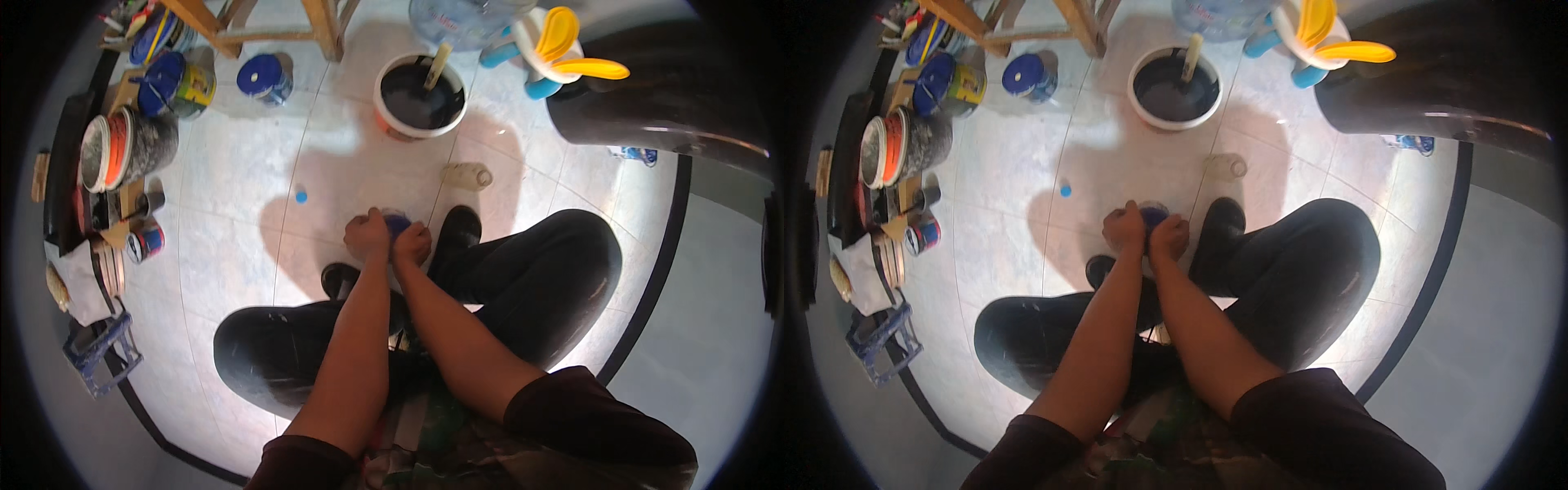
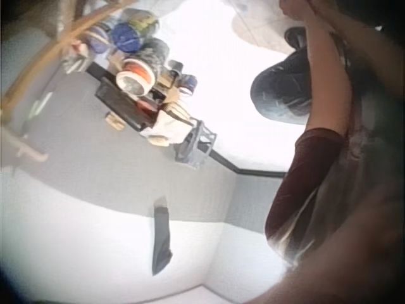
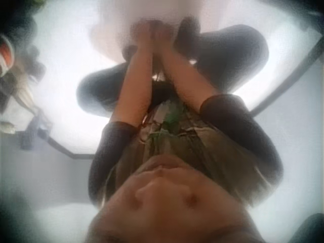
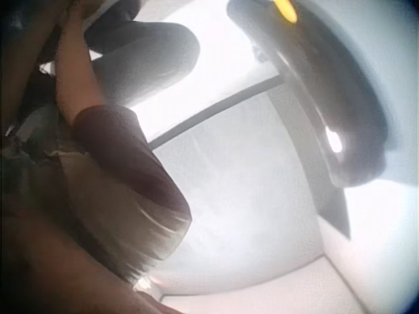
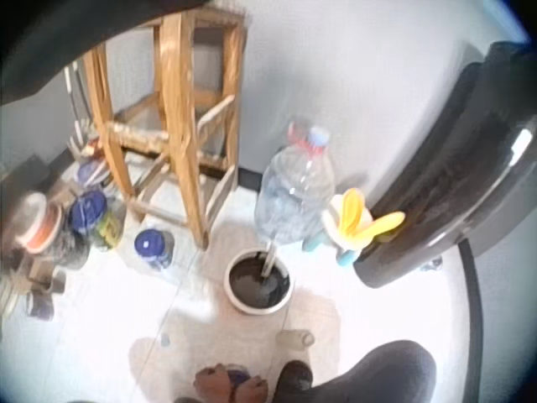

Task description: The person sits on the floor and stirs a grey substance in a blue container using a stick. They add liquid from a small bottle and continue stirring. Finally, they secure the lid on the container.

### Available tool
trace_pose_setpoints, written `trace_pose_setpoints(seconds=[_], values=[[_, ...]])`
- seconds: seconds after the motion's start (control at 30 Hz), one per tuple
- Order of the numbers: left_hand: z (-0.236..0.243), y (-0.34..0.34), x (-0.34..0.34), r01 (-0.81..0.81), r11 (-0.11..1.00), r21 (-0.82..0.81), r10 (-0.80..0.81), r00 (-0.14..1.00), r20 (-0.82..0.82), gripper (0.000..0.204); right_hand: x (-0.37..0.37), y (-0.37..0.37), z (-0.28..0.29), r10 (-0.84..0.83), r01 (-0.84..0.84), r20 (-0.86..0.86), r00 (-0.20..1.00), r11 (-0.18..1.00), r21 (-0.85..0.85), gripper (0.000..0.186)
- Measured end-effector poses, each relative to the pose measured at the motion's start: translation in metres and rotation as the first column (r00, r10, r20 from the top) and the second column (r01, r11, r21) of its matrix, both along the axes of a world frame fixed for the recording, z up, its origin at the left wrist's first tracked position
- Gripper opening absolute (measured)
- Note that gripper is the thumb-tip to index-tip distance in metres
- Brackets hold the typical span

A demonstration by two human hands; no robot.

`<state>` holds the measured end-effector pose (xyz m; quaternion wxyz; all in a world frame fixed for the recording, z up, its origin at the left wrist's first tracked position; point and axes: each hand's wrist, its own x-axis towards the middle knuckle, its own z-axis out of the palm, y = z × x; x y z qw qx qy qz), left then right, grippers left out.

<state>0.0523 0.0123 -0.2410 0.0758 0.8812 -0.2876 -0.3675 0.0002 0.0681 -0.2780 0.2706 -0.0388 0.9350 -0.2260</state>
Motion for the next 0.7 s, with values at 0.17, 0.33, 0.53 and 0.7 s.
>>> trace_pose_setpoints(seconds=[0.17,0.33,0.53,0.7], values=[[0.01,-0.006,-0.005,0.037,0.999,-0.003,-0.037,0.999,-0.028,0.064,-0.044,-0.003,-0.016,0.107,-0.11,0.219,0.97,0.994,0.0,0.064],[0.01,-0.004,-0.005,0.032,0.999,-0.022,-0.032,0.999,-0.034,0.071,-0.038,-0.011,-0.005,0.121,-0.137,0.186,0.975,0.988,0.076,0.062],[0.029,-0.011,-0.002,0.083,0.995,-0.059,-0.083,0.997,-0.004,0.071,-0.034,-0.017,0.02,0.206,-0.216,0.123,0.971,0.974,0.075,0.055],[0.009,-0.006,-0.004,0.046,0.999,0.0,-0.046,0.997,-0.055,0.07,-0.037,-0.016,0.004,0.239,-0.241,0.039,0.97,0.969,0.059,0.055]])
